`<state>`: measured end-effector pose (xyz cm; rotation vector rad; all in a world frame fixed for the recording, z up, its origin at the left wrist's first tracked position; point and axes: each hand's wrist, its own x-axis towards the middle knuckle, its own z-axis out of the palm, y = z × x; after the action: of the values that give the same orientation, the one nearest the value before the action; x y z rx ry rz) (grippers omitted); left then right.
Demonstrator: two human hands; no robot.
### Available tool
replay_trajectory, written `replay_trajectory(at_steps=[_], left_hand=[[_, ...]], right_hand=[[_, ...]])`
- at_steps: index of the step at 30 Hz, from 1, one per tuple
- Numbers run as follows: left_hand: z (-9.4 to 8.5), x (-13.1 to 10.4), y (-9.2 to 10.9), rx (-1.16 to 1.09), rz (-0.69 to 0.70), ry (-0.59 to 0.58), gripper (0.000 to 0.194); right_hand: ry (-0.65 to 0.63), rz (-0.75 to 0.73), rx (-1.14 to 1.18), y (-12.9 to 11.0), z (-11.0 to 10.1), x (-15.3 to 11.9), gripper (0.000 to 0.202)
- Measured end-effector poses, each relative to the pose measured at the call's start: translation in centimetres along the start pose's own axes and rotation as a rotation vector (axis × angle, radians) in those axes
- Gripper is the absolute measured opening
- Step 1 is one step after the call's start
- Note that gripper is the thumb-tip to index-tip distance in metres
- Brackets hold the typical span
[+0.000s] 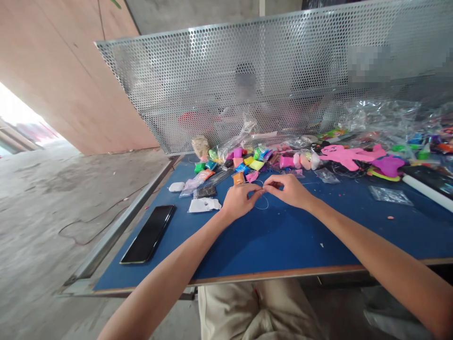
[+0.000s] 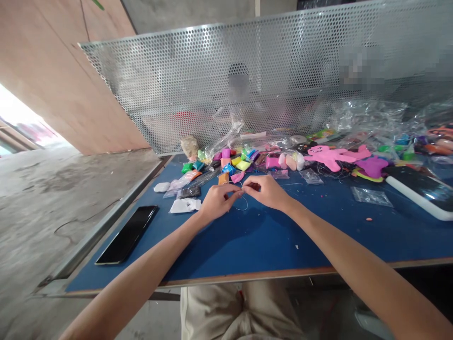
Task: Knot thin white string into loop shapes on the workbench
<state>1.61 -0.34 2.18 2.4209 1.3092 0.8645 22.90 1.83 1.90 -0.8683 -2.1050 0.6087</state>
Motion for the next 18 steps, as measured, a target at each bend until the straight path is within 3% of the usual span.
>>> replay_trajectory(at_steps=[8, 18], left_hand=[[0.3, 0.0, -0.2, 0.071, 0.032, 0.000, 0.028], [0.6, 0.0, -0.1, -0.086, -0.166, 0.091, 0.030]], right_hand=[[-0.032, 0.031, -0.024, -0.1, 0.5, -0.1, 0.019], [0.037, 0.025, -0.034, 0.1, 1.3, 0.3, 0.015]])
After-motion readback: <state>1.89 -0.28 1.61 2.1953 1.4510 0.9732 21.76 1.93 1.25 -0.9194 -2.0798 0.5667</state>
